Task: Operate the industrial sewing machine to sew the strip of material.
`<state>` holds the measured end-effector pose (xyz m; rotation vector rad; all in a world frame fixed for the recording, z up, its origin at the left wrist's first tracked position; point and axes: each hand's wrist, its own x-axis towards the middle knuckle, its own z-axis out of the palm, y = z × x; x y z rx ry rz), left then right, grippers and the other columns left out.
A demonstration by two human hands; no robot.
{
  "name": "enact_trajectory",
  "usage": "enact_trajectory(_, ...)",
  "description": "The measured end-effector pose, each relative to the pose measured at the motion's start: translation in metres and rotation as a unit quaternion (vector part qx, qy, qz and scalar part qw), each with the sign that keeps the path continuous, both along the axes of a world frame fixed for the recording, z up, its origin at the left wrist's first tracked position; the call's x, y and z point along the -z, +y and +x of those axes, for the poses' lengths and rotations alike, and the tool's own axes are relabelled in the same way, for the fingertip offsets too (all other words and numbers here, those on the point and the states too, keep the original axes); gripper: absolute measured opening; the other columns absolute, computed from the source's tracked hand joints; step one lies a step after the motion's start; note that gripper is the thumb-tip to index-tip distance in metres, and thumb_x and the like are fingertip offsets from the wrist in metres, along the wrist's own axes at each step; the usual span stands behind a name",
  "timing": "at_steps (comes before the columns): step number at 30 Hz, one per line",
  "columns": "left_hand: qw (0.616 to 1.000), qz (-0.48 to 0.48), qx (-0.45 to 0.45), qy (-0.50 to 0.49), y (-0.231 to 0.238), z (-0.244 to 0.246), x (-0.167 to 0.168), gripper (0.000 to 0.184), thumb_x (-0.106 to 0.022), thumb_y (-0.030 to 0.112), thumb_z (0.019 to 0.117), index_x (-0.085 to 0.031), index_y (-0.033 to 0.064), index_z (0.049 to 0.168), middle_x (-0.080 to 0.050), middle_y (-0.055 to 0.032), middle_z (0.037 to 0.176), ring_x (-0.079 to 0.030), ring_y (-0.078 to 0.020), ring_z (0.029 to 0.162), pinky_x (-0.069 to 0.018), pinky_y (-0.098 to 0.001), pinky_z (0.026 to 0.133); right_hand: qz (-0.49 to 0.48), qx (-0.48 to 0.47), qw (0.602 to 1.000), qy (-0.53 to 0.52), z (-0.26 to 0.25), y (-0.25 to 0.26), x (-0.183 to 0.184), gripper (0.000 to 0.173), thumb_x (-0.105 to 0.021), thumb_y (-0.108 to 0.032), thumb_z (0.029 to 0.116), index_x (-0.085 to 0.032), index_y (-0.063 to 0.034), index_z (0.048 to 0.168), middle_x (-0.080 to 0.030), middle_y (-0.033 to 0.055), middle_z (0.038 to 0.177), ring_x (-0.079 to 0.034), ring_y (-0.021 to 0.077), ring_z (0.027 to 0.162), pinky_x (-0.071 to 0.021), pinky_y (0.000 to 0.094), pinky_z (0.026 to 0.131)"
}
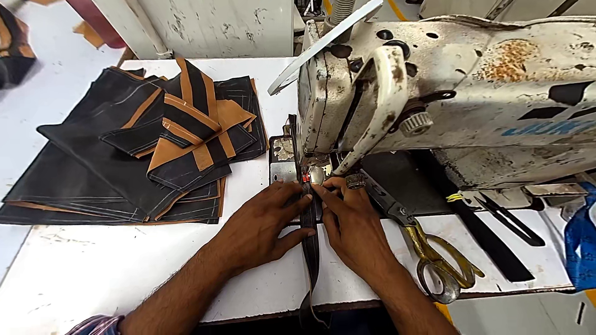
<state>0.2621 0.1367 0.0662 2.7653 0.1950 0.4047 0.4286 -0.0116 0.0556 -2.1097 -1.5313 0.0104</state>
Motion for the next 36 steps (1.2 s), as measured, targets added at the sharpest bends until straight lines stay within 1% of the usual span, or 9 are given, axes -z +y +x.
enact_trajectory(5, 1.0, 0.003, -0.011, 0.02, 0.0004, 0.0016, -0.0002, 0.062, -0.05, 0.06, 0.1005, -0.062, 0.0175, 0.144, -0.054, -0.0066, 0.149, -0.044, -0.0196, 0.144, -0.0333, -0.0417, 0.123, 0.002, -0.001, 1.0, 0.001, -0.0004, 0.0, -0.0006, 0.043, -0.048, -0.019, 0.0991, -0.069, -0.0222, 0.137, -0.061, 0.0076, 0.13, -0.059, 0.0245, 0.11, -0.0519, 0.0382, 0.085)
enact_trajectory(6, 1.0, 0.01, -0.007, 0.02, 0.0001, 0.0013, -0.0012, 0.063, -0.05, 0.061, 0.0998, -0.062, 0.0169, 0.143, -0.054, -0.0076, 0.148, -0.045, -0.0204, 0.144, -0.034, -0.0415, 0.122, 0.003, 0.0, 1.0, 0.002, -0.0006, 0.0001, -0.0004, 0.043, -0.048, -0.019, 0.0988, -0.069, -0.0222, 0.136, -0.061, 0.0076, 0.13, -0.059, 0.0246, 0.11, -0.0519, 0.0386, 0.085)
enact_trajectory(10, 0.999, 0.042, 0.023, -0.022, -0.003, 0.0003, -0.0032, 0.057, -0.054, 0.059, 0.0991, -0.072, 0.0143, 0.129, -0.065, -0.0095, 0.131, -0.057, -0.0209, 0.13, -0.047, -0.0357, 0.11, 0.002, 0.002, 1.0, 0.004, -0.0007, 0.0004, -0.0005, 0.043, -0.048, -0.019, 0.099, -0.069, -0.0222, 0.136, -0.06, 0.0076, 0.131, -0.059, 0.0245, 0.108, -0.0519, 0.0382, 0.084)
enact_trajectory(17, 1.0, 0.011, -0.005, -0.005, -0.0005, 0.0041, -0.0018, 0.056, -0.052, 0.054, 0.1017, -0.067, 0.0137, 0.137, -0.06, -0.0093, 0.141, -0.051, -0.0204, 0.138, -0.0417, -0.0344, 0.116, -0.006, -0.001, 1.0, 0.005, -0.0008, 0.0003, -0.0027, 0.044, -0.048, -0.019, 0.0992, -0.067, -0.0226, 0.138, -0.06, 0.0082, 0.131, -0.059, 0.0244, 0.109, -0.0517, 0.0386, 0.085)
enact_trajectory(19, 1.0, 0.025, 0.007, -0.011, 0.0001, 0.0039, -0.003, 0.055, -0.053, 0.055, 0.1014, -0.068, 0.0134, 0.135, -0.061, -0.0103, 0.138, -0.053, -0.022, 0.136, -0.0426, -0.0361, 0.115, -0.002, -0.001, 1.0, 0.004, -0.0004, 0.0002, -0.0022, 0.044, -0.048, -0.018, 0.0988, -0.068, -0.0218, 0.138, -0.06, 0.0082, 0.131, -0.059, 0.0242, 0.109, -0.0519, 0.0385, 0.085)
enact_trajectory(22, 0.997, 0.049, 0.041, -0.034, -0.0009, 0.0014, -0.0038, 0.05, -0.055, 0.053, 0.101, -0.073, 0.0145, 0.127, -0.066, -0.0095, 0.126, -0.058, -0.0222, 0.127, -0.0492, -0.0356, 0.107, -0.003, -0.003, 1.0, 0.003, -0.0001, 0.0003, -0.0022, 0.043, -0.048, -0.018, 0.0992, -0.069, -0.0211, 0.137, -0.06, 0.0088, 0.131, -0.059, 0.0249, 0.109, -0.0521, 0.0387, 0.085)
enact_trajectory(32, 1.0, 0.002, 0.001, -0.011, 0.0001, 0.0055, -0.0022, 0.047, -0.052, 0.045, 0.1049, -0.069, 0.0118, 0.134, -0.061, -0.011, 0.139, -0.052, -0.022, 0.138, -0.0385, -0.0385, 0.12, -0.007, 0.0, 1.0, 0.001, -0.0003, 0.0001, -0.0022, 0.043, -0.047, -0.018, 0.0994, -0.068, -0.0222, 0.137, -0.06, 0.008, 0.132, -0.059, 0.0247, 0.109, -0.0517, 0.039, 0.085)
enact_trajectory(34, 1.0, 0.015, 0.008, -0.012, 0.0012, 0.0054, -0.0036, 0.046, -0.051, 0.044, 0.1056, -0.07, 0.0119, 0.133, -0.062, -0.0115, 0.137, -0.053, -0.0231, 0.137, -0.0394, -0.0395, 0.119, -0.002, -0.002, 1.0, 0.004, -0.0003, 0.0002, -0.0029, 0.043, -0.048, -0.018, 0.0995, -0.068, -0.0213, 0.137, -0.06, 0.0086, 0.131, -0.059, 0.0246, 0.109, -0.0517, 0.0386, 0.086)
enact_trajectory(36, 0.998, 0.045, 0.032, -0.027, 0.0012, 0.0032, -0.0046, 0.046, -0.052, 0.047, 0.1043, -0.072, 0.0139, 0.129, -0.066, -0.0109, 0.13, -0.057, -0.0238, 0.13, -0.0447, -0.0398, 0.113, -0.001, -0.003, 1.0, 0.005, 0.0, 0.0003, -0.0031, 0.043, -0.048, -0.018, 0.0993, -0.068, -0.0206, 0.137, -0.06, 0.0086, 0.131, -0.059, 0.0246, 0.11, -0.0517, 0.0387, 0.087)
